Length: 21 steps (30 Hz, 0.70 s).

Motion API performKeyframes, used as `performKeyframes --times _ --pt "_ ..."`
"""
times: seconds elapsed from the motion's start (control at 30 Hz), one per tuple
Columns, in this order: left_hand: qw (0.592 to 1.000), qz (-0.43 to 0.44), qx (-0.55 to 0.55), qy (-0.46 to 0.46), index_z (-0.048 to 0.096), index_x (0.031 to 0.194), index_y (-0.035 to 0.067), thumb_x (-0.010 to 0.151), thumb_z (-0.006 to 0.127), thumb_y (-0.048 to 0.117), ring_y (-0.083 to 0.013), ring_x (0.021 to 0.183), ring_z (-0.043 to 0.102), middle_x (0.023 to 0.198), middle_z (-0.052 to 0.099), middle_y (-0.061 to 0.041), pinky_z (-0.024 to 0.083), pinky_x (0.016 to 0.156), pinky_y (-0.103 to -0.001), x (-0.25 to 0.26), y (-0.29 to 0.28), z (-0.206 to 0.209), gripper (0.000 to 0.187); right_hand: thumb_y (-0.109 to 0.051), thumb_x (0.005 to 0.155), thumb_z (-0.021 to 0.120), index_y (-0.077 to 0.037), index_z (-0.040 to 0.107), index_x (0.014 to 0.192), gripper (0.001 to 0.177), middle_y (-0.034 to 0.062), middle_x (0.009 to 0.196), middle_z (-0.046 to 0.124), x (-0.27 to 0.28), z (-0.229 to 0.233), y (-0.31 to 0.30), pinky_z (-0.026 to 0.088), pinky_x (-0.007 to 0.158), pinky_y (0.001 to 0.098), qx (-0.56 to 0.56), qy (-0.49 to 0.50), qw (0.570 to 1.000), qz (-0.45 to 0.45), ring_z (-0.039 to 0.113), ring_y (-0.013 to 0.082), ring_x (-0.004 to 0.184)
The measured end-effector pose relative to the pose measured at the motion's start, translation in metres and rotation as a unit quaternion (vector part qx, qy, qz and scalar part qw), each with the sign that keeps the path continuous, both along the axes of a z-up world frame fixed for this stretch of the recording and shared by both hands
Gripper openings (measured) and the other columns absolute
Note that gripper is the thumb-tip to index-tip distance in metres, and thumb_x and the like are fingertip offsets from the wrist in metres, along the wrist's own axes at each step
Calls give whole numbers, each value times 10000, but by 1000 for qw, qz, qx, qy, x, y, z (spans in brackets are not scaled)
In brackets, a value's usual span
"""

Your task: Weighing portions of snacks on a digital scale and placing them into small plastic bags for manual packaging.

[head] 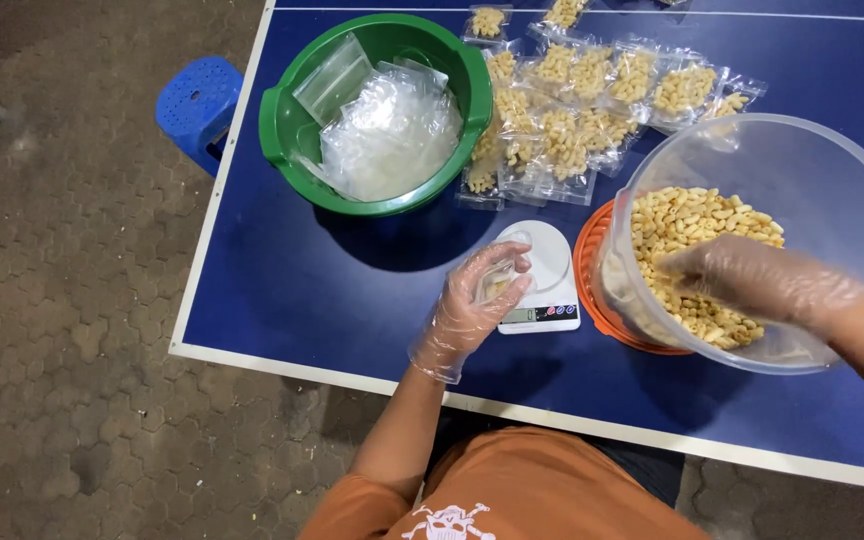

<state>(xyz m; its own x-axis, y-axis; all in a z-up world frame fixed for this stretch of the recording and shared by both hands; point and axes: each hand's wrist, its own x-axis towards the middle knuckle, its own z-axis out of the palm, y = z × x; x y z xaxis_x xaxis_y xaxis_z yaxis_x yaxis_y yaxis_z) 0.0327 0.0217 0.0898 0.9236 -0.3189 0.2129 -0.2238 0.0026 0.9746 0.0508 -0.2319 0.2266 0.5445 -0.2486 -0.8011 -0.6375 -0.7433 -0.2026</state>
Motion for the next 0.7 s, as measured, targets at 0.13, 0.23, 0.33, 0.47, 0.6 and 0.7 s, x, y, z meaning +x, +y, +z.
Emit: performKeyframes --times 0.13,0.23,0.33,0.47,0.6,0.7 --pt "1000 -3 18 -8 641 1286 114 990 673 211 -188 1162 666 1095 677 -19 479 1133 -352 2 0 -1 313 -404 982 508 -295 617 1474 516 54 1541 565 1 -25 -26 369 1157 430 -13 -33 999 -18 592 304 1336" --pt "1000 -10 14 -8 637 1294 108 988 675 203 -174 1123 673 1101 677 -34 499 1086 -322 2 0 -1 322 -400 1046 518 -192 681 833 339 -72 823 811 -1 -94 -84 591 786 257 -66 -95 931 347 759 77 757" --pt "999 -12 42 -24 630 1297 114 991 665 220 -193 1110 691 1113 681 -34 509 1067 -342 3 -2 1 326 -390 1017 605 -194 565 681 391 -139 710 603 -1 -126 -111 435 686 282 -41 -137 916 375 547 61 670" --pt "998 -36 40 -27 619 1319 106 996 659 195 -190 1124 668 1100 663 -32 511 1083 -341 1 -6 5 338 -210 928 665 -214 555 897 114 -85 911 553 -5 -86 -83 377 759 331 86 -188 972 114 481 90 791" --pt "996 -52 53 -47 612 1325 130 995 666 169 -182 1087 680 1086 664 -28 548 1028 -339 1 -12 0 337 -166 867 769 -33 737 736 189 56 800 565 -10 -51 -62 395 721 415 70 -140 983 -93 433 196 741" --pt "993 -51 71 -83 613 1315 126 996 668 184 -198 1055 686 1060 669 -30 543 1022 -353 3 -17 -4 329 -223 839 780 -249 801 1176 338 -103 1228 781 -7 -105 -113 580 967 311 -20 -322 898 300 752 100 1107"
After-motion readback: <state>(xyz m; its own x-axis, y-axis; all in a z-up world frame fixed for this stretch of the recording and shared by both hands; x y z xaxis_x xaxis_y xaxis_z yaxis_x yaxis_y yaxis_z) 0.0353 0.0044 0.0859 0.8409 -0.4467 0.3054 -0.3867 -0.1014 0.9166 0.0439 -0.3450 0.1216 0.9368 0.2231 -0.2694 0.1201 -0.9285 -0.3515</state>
